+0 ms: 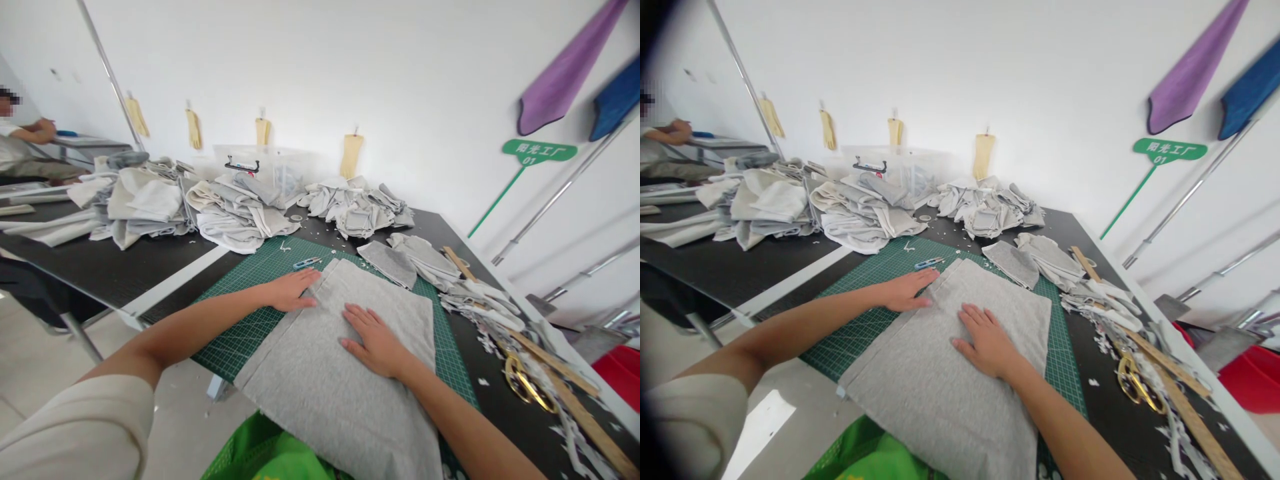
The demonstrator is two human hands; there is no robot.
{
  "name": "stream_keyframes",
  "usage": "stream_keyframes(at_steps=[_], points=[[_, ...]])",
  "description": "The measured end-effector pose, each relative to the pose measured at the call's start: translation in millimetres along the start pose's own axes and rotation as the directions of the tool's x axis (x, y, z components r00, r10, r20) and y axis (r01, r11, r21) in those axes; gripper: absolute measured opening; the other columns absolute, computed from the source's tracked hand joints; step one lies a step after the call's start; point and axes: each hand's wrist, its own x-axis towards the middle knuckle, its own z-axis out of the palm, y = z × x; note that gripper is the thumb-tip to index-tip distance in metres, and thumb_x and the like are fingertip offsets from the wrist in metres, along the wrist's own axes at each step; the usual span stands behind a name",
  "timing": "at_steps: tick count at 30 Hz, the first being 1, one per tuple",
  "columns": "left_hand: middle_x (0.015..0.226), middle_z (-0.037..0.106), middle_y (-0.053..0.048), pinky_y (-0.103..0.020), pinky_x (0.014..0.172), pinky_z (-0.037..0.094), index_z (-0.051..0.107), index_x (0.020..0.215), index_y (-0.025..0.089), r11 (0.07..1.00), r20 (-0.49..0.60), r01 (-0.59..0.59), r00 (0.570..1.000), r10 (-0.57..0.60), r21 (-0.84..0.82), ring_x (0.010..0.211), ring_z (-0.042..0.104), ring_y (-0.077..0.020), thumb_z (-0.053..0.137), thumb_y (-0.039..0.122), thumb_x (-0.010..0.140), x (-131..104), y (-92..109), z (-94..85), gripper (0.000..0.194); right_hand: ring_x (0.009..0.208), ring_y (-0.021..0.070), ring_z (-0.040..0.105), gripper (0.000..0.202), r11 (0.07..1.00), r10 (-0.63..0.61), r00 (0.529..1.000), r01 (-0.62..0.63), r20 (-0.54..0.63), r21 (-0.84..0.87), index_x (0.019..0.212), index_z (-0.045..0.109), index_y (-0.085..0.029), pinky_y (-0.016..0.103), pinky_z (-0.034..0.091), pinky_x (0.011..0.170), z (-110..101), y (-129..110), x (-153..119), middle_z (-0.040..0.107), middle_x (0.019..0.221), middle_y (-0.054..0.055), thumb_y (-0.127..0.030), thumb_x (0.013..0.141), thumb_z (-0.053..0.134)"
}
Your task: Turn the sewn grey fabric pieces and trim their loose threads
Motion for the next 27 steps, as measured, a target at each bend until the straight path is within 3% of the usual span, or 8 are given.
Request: stream_keyframes(at_steps=[2, 5, 6, 10, 15, 19, 23, 27], points=[[0.140, 0.041, -0.008, -0.039, 0.109, 0.020, 0.035, 0.136, 0.024, 1.000, 0.012, -0.005, 1.000, 0.005, 0.011, 0.134, 0.029, -0.0221, 0.040, 0.044, 0.087, 0, 1, -0.3, 0.053, 0.136, 0.0222, 0.020, 0.065, 1.000, 0.002, 1.000, -0.002, -0.002, -0.006, 0.141, 0.031, -0.019, 0.045, 0.016, 0.111, 1, 0, 1, 0.024, 0.148, 0.009, -0.057, 0.088, 0.030], [0.140, 0.040, -0.012, -0.048, 0.109, 0.012, 0.038, 0.135, 0.019, 0.970, -0.170, 0.217, 0.966, -0.196, 0.109, 0.136, 0.022, -0.0280, 0.043, 0.033, 0.087, 1, 3, -3.9, 0.051, 0.136, 0.0217, 0.020, 0.065, 1.000, 0.006, 1.000, -0.006, -0.007, -0.016, 0.140, 0.031, -0.018, 0.044, 0.016, 0.111, 2, 1, 1, 0.024, 0.148, 0.009, -0.058, 0.088, 0.029], [0.141, 0.038, -0.013, -0.047, 0.110, 0.013, 0.035, 0.136, 0.017, 0.965, -0.197, 0.236, 0.958, -0.211, 0.114, 0.136, 0.022, -0.0280, 0.045, 0.033, 0.086, 1, 4, -5.3, 0.054, 0.136, 0.0216, 0.020, 0.065, 1.000, 0.004, 1.000, -0.005, -0.005, -0.019, 0.140, 0.031, -0.018, 0.044, 0.016, 0.111, 2, 1, 1, 0.024, 0.148, 0.009, -0.058, 0.088, 0.029], [0.135, 0.047, -0.008, -0.040, 0.109, 0.020, 0.040, 0.133, 0.021, 0.997, -0.059, 0.011, 0.998, -0.006, 0.078, 0.130, 0.036, -0.0218, 0.042, 0.040, 0.087, 1, 11, -7.9, 0.050, 0.136, 0.0216, 0.021, 0.065, 1.000, -0.004, 1.000, 0.004, 0.000, -0.023, 0.140, 0.032, -0.018, 0.045, 0.017, 0.111, 1, 1, 1, 0.025, 0.148, 0.009, -0.058, 0.088, 0.030], [0.127, 0.054, -0.011, -0.048, 0.111, 0.009, 0.048, 0.126, 0.017, 0.984, -0.134, 0.060, 0.990, -0.038, 0.169, 0.132, 0.032, -0.0239, 0.038, 0.016, 0.086, 1, 14, -15.3, 0.041, 0.135, 0.0228, 0.023, 0.060, 0.998, 0.010, 1.000, -0.011, -0.026, -0.057, 0.139, 0.035, -0.017, 0.046, 0.019, 0.110, -1, -5, -1, 0.026, 0.147, 0.010, -0.053, 0.090, 0.029], [0.121, 0.059, -0.008, -0.037, 0.110, 0.021, 0.051, 0.123, 0.021, 0.992, -0.013, -0.123, 0.992, 0.123, 0.040, 0.124, 0.044, -0.0184, 0.042, 0.021, 0.086, -10, 27, -27.0, 0.038, 0.134, 0.0263, 0.027, 0.056, 0.992, -0.040, 0.999, 0.039, -0.008, -0.122, 0.139, 0.035, -0.019, 0.052, 0.015, 0.110, -12, -11, -17, 0.027, 0.146, 0.010, -0.049, 0.091, 0.031], [0.113, 0.064, -0.009, -0.036, 0.104, 0.031, 0.054, 0.118, 0.021, 0.936, 0.025, -0.332, 0.941, 0.337, -0.115, 0.113, 0.053, -0.0197, 0.044, 0.038, 0.087, -36, 60, -43.4, 0.037, 0.134, 0.0257, 0.026, 0.058, 0.995, -0.055, 0.996, 0.061, 0.072, -0.084, 0.143, 0.025, -0.023, 0.052, 0.015, 0.111, -27, -21, -57, 0.028, 0.146, 0.007, -0.049, 0.091, 0.030], [0.122, 0.058, -0.012, -0.040, 0.105, 0.030, 0.044, 0.129, 0.017, 0.836, 0.102, -0.487, 0.846, 0.523, -0.252, 0.119, 0.048, -0.0256, 0.053, 0.057, 0.074, -63, 94, -60.8, 0.069, 0.133, 0.0245, 0.028, 0.065, 0.982, -0.181, 0.968, 0.189, 0.172, -0.029, 0.145, 0.013, -0.029, 0.049, 0.022, 0.111, -30, -37, -102, 0.030, 0.144, 0.003, -0.049, 0.089, 0.039]])
